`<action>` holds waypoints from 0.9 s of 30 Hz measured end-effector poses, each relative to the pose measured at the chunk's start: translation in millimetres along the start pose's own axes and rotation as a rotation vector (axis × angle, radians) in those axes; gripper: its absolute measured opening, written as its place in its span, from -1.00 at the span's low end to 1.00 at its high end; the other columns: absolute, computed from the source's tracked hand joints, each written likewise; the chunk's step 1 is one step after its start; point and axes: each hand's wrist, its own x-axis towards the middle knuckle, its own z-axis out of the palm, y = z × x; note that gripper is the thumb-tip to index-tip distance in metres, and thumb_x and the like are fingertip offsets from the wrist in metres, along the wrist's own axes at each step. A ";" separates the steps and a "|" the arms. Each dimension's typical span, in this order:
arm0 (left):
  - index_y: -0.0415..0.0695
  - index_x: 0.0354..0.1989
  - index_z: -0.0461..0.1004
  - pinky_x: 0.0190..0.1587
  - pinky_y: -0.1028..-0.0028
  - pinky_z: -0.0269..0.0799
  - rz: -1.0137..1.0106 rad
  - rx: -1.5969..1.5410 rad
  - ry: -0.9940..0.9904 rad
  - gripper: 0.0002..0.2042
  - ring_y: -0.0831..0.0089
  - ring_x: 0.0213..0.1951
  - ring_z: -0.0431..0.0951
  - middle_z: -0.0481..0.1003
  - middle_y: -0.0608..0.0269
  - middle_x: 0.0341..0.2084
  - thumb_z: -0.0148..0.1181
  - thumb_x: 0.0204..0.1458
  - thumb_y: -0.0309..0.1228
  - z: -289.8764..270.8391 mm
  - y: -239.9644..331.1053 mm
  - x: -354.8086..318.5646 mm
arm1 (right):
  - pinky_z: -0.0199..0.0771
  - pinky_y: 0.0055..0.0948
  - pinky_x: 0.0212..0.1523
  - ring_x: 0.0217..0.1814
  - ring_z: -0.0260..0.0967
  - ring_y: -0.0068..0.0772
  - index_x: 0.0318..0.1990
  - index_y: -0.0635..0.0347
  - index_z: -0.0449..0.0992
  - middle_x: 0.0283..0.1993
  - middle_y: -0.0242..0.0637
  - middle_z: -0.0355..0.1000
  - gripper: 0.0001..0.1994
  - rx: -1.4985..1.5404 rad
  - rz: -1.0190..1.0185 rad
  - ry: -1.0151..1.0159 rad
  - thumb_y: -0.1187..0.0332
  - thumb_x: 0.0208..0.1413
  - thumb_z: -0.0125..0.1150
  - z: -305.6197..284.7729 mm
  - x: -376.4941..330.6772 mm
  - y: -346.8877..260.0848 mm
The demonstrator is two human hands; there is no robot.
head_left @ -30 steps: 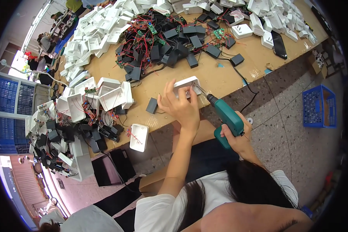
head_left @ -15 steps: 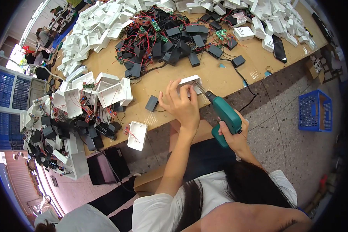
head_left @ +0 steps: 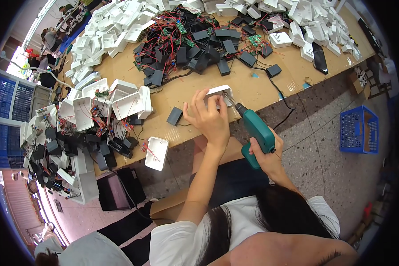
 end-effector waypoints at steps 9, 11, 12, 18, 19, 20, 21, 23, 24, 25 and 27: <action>-0.03 -0.39 0.58 0.36 -0.02 0.06 -0.006 -0.004 -0.010 -0.90 0.26 0.21 0.43 0.48 0.33 0.03 0.42 0.01 -0.41 -7.1 -1.4 1.6 | 0.45 -0.40 -0.36 -0.40 0.47 -0.33 -0.22 0.39 0.52 -0.33 -0.17 0.44 -0.81 0.026 -0.053 0.017 0.48 0.14 0.41 6.0 -3.8 -6.1; -0.03 -0.40 0.57 0.36 -0.03 0.06 -0.003 -0.005 0.003 -0.90 0.26 0.20 0.43 0.48 0.34 0.02 0.42 0.02 -0.41 -7.2 -2.5 1.6 | 0.45 -0.41 -0.39 -0.42 0.48 -0.36 -0.22 0.39 0.52 -0.33 -0.18 0.44 -0.82 0.040 -0.047 0.013 0.49 0.15 0.40 6.7 -3.9 -6.8; -0.03 -0.40 0.57 0.36 -0.03 0.06 -0.003 -0.006 0.003 -0.90 0.26 0.20 0.43 0.48 0.34 0.02 0.42 0.02 -0.41 -7.7 -2.5 1.8 | 0.45 -0.43 -0.42 -0.45 0.49 -0.39 -0.22 0.39 0.52 -0.33 -0.19 0.44 -0.83 0.053 -0.040 0.010 0.49 0.15 0.40 6.9 -4.1 -7.1; -0.04 -0.39 0.57 0.38 -0.02 0.05 -0.003 -0.026 -0.002 -0.90 0.25 0.21 0.43 0.48 0.33 0.03 0.41 0.01 -0.41 -10.4 -3.7 2.3 | 0.44 -0.46 -0.48 -0.48 0.51 -0.45 -0.23 0.39 0.52 -0.34 -0.22 0.44 -0.84 0.086 -0.023 0.015 0.50 0.16 0.39 8.0 -4.0 -12.0; -0.04 -0.39 0.57 0.38 -0.02 0.05 -0.001 -0.028 -0.008 -0.90 0.25 0.21 0.43 0.48 0.33 0.03 0.41 0.01 -0.42 -11.2 -3.8 2.8 | 0.44 -0.46 -0.48 -0.48 0.51 -0.45 -0.23 0.39 0.52 -0.34 -0.22 0.44 -0.84 0.085 -0.025 0.016 0.50 0.16 0.39 7.8 -4.1 -12.6; -0.04 -0.39 0.57 0.39 -0.02 0.05 0.001 -0.030 -0.014 -0.90 0.26 0.21 0.43 0.48 0.32 0.03 0.41 0.00 -0.42 -12.0 -3.5 3.2 | 0.44 -0.45 -0.46 -0.48 0.50 -0.43 -0.24 0.38 0.52 -0.35 -0.21 0.43 -0.84 0.074 -0.022 0.021 0.50 0.16 0.39 7.6 -4.6 -13.5; -0.04 -0.39 0.57 0.39 -0.02 0.05 0.002 -0.031 -0.011 -0.90 0.26 0.21 0.43 0.48 0.32 0.03 0.41 0.00 -0.42 -12.7 -2.7 4.0 | 0.43 -0.44 -0.45 -0.47 0.49 -0.40 -0.24 0.38 0.52 -0.35 -0.21 0.43 -0.84 0.062 -0.022 0.026 0.50 0.15 0.40 7.4 -4.6 -15.2; -0.04 -0.39 0.57 0.39 -0.01 0.05 -0.007 -0.033 -0.011 -0.90 0.26 0.22 0.44 0.48 0.32 0.03 0.41 -0.01 -0.43 -14.2 -1.4 4.7 | 0.43 -0.42 -0.43 -0.46 0.47 -0.37 -0.24 0.37 0.52 -0.36 -0.20 0.43 -0.84 0.027 -0.044 0.026 0.50 0.15 0.40 5.8 -6.0 -10.6; -0.04 -0.39 0.57 0.39 -0.01 0.05 -0.005 -0.033 -0.007 -0.90 0.26 0.22 0.44 0.48 0.32 0.03 0.41 -0.01 -0.43 -15.6 -1.2 5.3 | 0.42 -0.40 -0.41 -0.45 0.46 -0.33 -0.25 0.37 0.52 -0.36 -0.19 0.43 -0.84 -0.008 -0.063 0.023 0.50 0.14 0.40 5.3 -6.6 -10.1; -0.05 -0.39 0.57 0.39 -0.01 0.05 -0.008 -0.027 -0.012 -0.90 0.26 0.22 0.43 0.49 0.33 0.03 0.41 -0.01 -0.43 -17.2 -0.9 5.9 | 0.42 -0.40 -0.41 -0.45 0.46 -0.33 -0.25 0.37 0.52 -0.36 -0.19 0.43 -0.84 -0.007 -0.067 0.024 0.50 0.14 0.40 5.1 -7.0 -13.2; -0.05 -0.39 0.57 0.39 -0.01 0.05 -0.009 -0.022 -0.011 -0.90 0.27 0.22 0.43 0.49 0.33 0.03 0.41 -0.01 -0.43 -20.8 0.0 6.9 | 0.42 -0.36 -0.38 -0.42 0.44 -0.27 -0.26 0.36 0.51 -0.36 -0.18 0.42 -0.84 0.002 -0.006 0.020 0.49 0.13 0.41 4.7 -7.8 -22.7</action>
